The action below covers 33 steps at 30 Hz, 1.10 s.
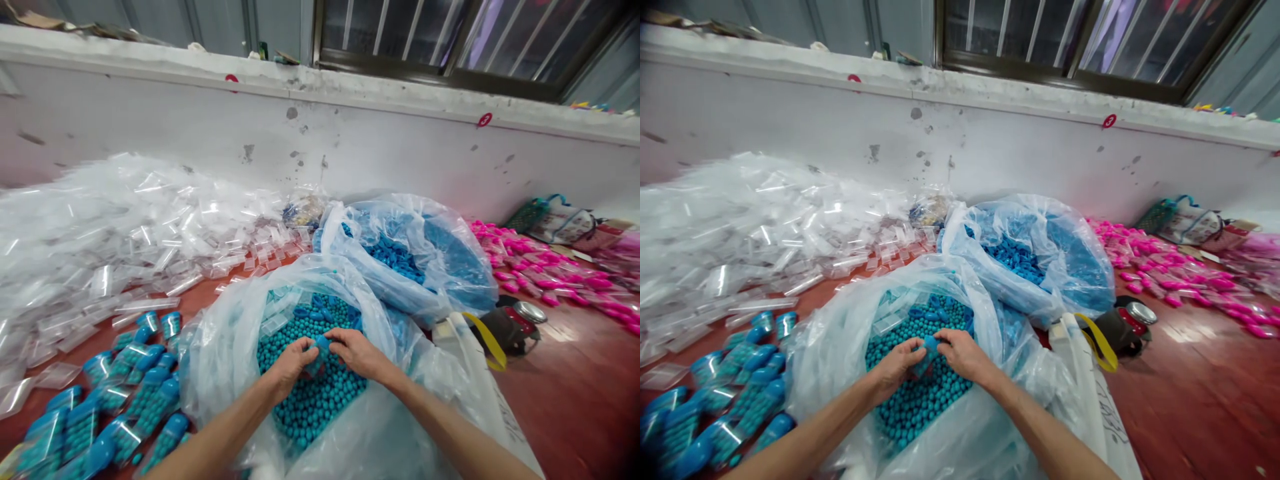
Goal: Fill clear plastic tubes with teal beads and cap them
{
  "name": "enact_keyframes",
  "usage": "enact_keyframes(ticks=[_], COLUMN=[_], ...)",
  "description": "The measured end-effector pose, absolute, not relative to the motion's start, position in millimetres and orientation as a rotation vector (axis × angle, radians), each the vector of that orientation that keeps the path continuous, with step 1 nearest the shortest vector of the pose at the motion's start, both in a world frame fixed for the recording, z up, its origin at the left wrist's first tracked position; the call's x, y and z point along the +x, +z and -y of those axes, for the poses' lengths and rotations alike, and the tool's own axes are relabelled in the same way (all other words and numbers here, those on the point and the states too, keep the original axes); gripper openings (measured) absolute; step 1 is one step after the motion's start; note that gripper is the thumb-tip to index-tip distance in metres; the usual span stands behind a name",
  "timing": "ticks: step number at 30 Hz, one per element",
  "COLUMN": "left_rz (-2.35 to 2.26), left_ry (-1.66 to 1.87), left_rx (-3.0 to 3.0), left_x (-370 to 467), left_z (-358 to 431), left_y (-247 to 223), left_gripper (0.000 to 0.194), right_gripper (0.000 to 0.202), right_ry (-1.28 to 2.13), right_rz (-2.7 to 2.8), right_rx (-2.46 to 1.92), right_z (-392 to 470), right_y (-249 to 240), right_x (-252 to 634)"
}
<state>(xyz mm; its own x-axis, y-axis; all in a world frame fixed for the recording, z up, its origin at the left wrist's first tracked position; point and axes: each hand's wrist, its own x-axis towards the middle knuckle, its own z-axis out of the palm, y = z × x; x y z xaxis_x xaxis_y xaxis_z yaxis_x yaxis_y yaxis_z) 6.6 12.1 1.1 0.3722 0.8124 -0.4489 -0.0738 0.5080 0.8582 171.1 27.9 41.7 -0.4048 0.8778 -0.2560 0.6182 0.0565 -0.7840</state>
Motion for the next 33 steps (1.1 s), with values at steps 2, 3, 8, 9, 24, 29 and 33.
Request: enact_keyframes(ticks=[2,3,8,9,24,29,33], left_rz=[-0.978,-0.956,-0.909,-0.918,-1.09,-1.065,-1.19], left_ry=[0.674,0.683,0.758,0.771,0.727,0.67,0.839], left_rx=[0.86,0.853,0.747,0.714,0.851,0.955,0.949], left_x=[7.3,7.6,9.6,10.5,8.3,2.6,9.7], left_z=[-8.2,-6.1,2.2,3.4,16.1,17.0,21.4], left_y=[0.5,0.0,3.3,5.4,25.2,34.1,32.1], left_gripper=[0.05,0.052,0.079,0.085,0.065,0.067,0.069], right_gripper=[0.024,0.022,0.029,0.03,0.022,0.043,0.036], right_ry=[1.353,1.345,1.149,1.131,1.338,1.665,1.351], right_rz=[1.983,1.973,2.075,2.086,2.117,1.609,1.814], right_rx=[-1.529,-1.53,-1.469,-1.457,-1.27,-1.409,-1.362], right_z=[-25.8,-24.4,-14.8,-12.8,-13.5,-26.2,-8.3], right_y=[41.9,41.7,43.5,44.7,47.2,51.2,55.9], right_x=[169.9,169.5,168.2,167.9,179.9,172.9,155.6])
